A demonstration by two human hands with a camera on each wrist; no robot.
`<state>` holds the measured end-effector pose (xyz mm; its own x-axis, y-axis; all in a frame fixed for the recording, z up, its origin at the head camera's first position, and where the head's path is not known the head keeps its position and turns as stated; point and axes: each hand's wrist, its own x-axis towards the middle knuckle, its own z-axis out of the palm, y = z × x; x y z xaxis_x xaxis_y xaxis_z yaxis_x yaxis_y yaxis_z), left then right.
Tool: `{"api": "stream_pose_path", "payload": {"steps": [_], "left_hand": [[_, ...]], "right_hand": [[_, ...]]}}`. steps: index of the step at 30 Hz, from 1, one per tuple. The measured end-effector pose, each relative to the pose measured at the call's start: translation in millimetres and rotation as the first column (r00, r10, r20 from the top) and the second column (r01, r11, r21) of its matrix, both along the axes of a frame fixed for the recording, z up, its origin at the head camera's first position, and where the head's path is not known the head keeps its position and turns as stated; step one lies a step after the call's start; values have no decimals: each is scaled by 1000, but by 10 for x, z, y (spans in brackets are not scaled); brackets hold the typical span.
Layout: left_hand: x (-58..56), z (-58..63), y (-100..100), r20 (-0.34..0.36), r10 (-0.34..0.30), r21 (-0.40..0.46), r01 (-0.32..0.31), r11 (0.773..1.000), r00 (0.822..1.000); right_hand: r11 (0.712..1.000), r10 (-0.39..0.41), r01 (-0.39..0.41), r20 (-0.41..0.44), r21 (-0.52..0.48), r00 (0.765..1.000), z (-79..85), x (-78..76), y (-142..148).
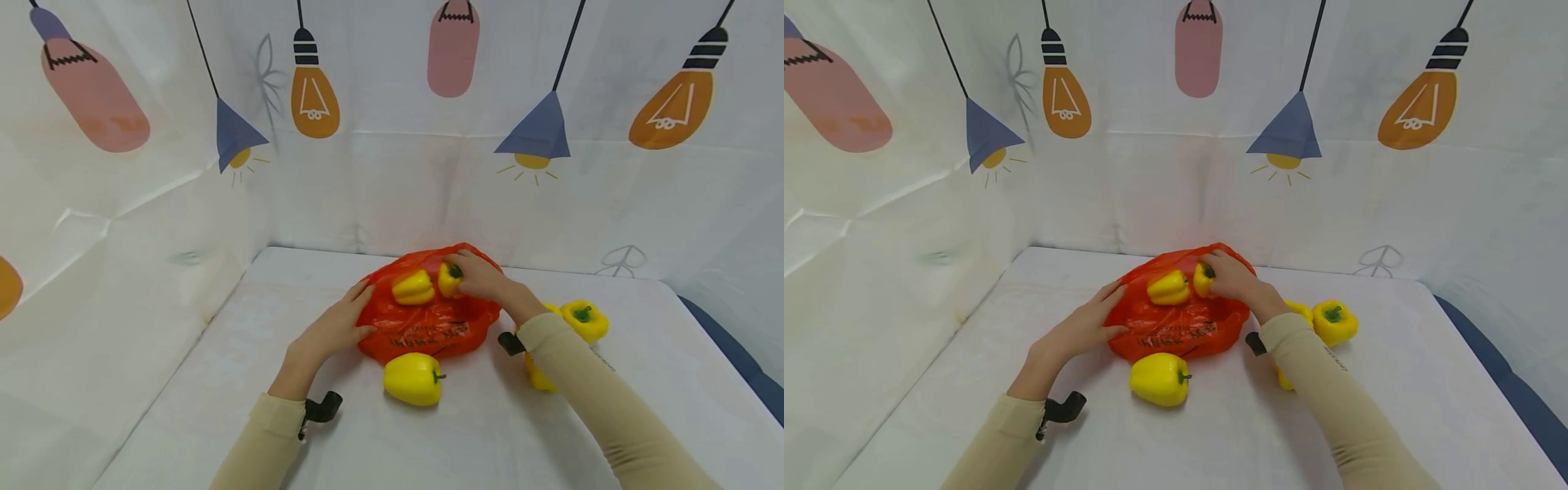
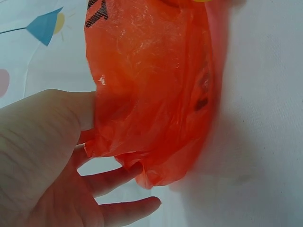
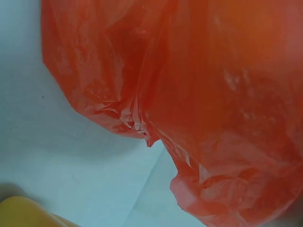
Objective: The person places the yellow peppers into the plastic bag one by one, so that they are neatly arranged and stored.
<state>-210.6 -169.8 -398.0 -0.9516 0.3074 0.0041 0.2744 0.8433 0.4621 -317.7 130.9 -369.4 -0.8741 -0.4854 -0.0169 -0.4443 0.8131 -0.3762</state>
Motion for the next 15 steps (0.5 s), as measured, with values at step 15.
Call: {"api": "stream_pose_path", "payload": {"steps": [15], "left_hand": [[14,-1,34,-58,40,21,-39,999,998]], "right_hand": [[1000,2,-2,16,26,1000,-3,30,-8]]}}
